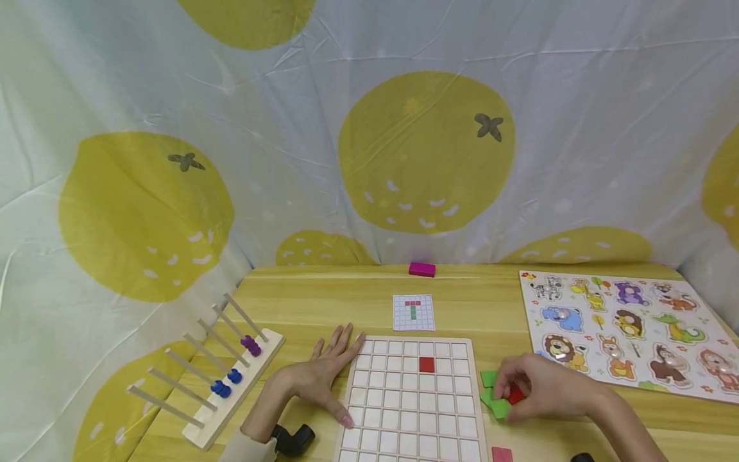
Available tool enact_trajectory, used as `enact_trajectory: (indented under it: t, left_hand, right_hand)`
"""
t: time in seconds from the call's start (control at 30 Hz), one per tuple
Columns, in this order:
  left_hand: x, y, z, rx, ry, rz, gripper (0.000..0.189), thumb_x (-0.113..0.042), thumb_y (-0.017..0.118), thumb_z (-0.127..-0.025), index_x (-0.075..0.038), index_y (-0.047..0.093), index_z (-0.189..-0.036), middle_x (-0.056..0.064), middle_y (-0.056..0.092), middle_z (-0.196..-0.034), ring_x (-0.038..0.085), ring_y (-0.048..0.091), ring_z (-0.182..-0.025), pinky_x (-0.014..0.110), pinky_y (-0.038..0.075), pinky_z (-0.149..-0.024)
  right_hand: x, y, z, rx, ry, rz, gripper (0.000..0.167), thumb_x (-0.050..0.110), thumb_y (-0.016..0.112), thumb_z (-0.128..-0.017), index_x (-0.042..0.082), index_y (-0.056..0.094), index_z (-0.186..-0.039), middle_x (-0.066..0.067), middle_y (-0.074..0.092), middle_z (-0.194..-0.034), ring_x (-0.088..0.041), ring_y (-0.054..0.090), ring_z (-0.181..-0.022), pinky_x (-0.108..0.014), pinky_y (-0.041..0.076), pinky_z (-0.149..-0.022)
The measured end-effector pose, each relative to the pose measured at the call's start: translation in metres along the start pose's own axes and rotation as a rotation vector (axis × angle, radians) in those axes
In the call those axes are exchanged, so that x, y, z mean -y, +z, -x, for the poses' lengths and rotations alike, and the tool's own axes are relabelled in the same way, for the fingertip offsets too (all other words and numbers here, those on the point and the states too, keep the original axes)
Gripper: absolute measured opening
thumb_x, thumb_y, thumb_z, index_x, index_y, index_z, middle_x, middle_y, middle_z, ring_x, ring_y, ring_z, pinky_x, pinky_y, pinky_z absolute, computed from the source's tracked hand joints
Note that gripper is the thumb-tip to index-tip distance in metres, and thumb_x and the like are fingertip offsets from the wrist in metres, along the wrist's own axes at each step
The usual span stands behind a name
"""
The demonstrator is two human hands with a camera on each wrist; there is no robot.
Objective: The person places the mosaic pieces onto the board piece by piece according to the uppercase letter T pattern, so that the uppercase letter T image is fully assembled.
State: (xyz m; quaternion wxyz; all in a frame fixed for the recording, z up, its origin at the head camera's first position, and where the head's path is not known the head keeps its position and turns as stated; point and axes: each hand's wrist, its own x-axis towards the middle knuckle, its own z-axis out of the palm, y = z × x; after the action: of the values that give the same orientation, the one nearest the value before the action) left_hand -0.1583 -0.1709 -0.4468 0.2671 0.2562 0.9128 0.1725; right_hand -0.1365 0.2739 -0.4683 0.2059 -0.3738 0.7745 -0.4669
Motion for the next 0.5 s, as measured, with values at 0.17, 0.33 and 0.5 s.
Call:
enact_trajectory:
  t: [0.17,0.33,0.5]
  left_hand:
    - [0.0,-0.001,-0.001,0.004,-0.001,0.002,0.143,-0.049,0.094,-0.07,-0.019,-0.007,-0.167,0.017,-0.026,-0.17,0.036,-0.025,-0.158,0.064,-0.012,-0.127]
    - [-0.001,-0.001,-0.001,0.007,-0.002,0.002,0.143,-0.05,0.094,-0.07,-0.019,-0.007,-0.167,0.016,-0.026,-0.17,0.036,-0.025,-0.158,0.064,-0.012,-0.128]
    - [-0.001,0.0,0.0,0.0,-0.003,-0.005,0.143,-0.049,0.094,-0.07,-0.018,-0.007,-0.167,0.017,-0.025,-0.171,0.037,-0.024,-0.159,0.064,-0.012,-0.128]
  right_hand:
    - [0.002,0.0,-0.001,-0.021,0.018,-0.015,0.016,0.009,0.078,-0.091,0.016,0.071,-0.103,-0.002,0.063,-0.073,0.006,0.047,-0.063,-0.018,0.044,-0.049]
    - [0.006,0.004,-0.004,-0.078,0.028,0.021,0.015,0.01,0.075,-0.094,0.017,0.071,-0.106,0.0,0.062,-0.075,0.001,0.049,-0.062,-0.02,0.044,-0.051]
    - [0.017,0.012,-0.017,-0.181,0.054,0.095,0.015,0.02,0.076,-0.095,0.022,0.071,-0.109,0.005,0.059,-0.078,-0.003,0.049,-0.062,-0.021,0.042,-0.051]
